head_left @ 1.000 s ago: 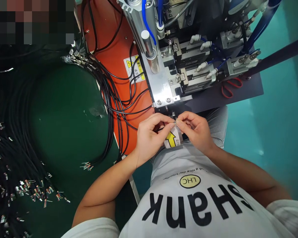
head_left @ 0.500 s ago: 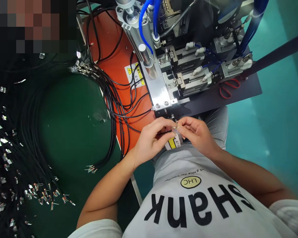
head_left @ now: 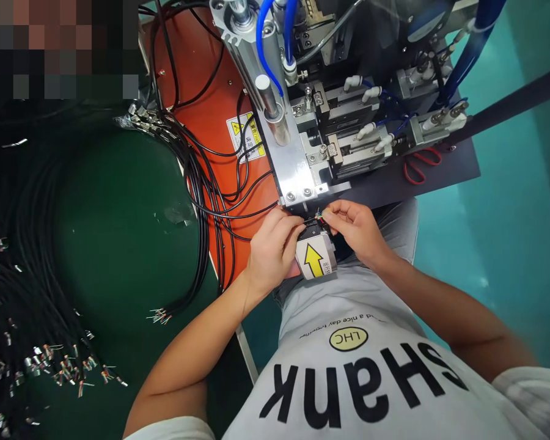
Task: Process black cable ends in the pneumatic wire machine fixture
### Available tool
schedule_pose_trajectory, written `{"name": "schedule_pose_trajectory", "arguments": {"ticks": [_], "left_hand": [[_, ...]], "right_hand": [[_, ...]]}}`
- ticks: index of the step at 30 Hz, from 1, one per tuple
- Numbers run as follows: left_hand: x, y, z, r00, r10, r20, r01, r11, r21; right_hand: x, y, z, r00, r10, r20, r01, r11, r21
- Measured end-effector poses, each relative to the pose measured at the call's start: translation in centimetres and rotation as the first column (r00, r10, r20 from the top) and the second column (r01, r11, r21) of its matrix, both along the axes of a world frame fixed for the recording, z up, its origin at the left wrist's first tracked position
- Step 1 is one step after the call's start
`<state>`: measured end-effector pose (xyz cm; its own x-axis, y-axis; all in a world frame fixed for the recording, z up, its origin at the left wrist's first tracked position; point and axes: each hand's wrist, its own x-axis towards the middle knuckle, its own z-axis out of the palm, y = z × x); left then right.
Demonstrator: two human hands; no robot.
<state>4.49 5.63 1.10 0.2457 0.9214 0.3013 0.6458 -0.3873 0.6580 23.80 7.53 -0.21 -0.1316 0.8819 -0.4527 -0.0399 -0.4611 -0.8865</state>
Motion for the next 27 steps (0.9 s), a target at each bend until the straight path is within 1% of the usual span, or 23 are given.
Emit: {"name": "schedule_pose_trajectory", "arguments": {"ticks": [5,10,15,22,27], "left_hand": [[-0.44,-0.1,-0.22,0.996,-0.089,0.009,0.09,0.995,-0.033],[-0.69,0.01,-0.41,0.991,-0.133,-0.011,0.132,0.99,-0.044],[-0.57,0.18,-0.38,0.988,-0.146,-0.04,0.144,0.988,-0.05],[-0.43,0.05,-0.78,0.986,-0.133,-0.099,0.135,0.991,0.006],[-0.42,-0.02,-0.97,0.98,-0.122,-0.155,0.126,0.992,0.019]], "right_hand": [[0.02,0.1,-0.02,1.0,0.011,0.009,-0.011,1.0,-0.002],[-0.12,0.28,-0.06,1.0,0.008,0.02,-0.008,1.0,0.013],[-0.06,0.44,-0.21,0.999,0.012,0.03,-0.013,1.0,0.023],[0.0,0.38,-0.25,0.999,0.017,0.043,-0.018,0.999,0.035],[0.05,0.15,-0.79,0.999,0.018,0.044,-0.021,0.997,0.077]]}}
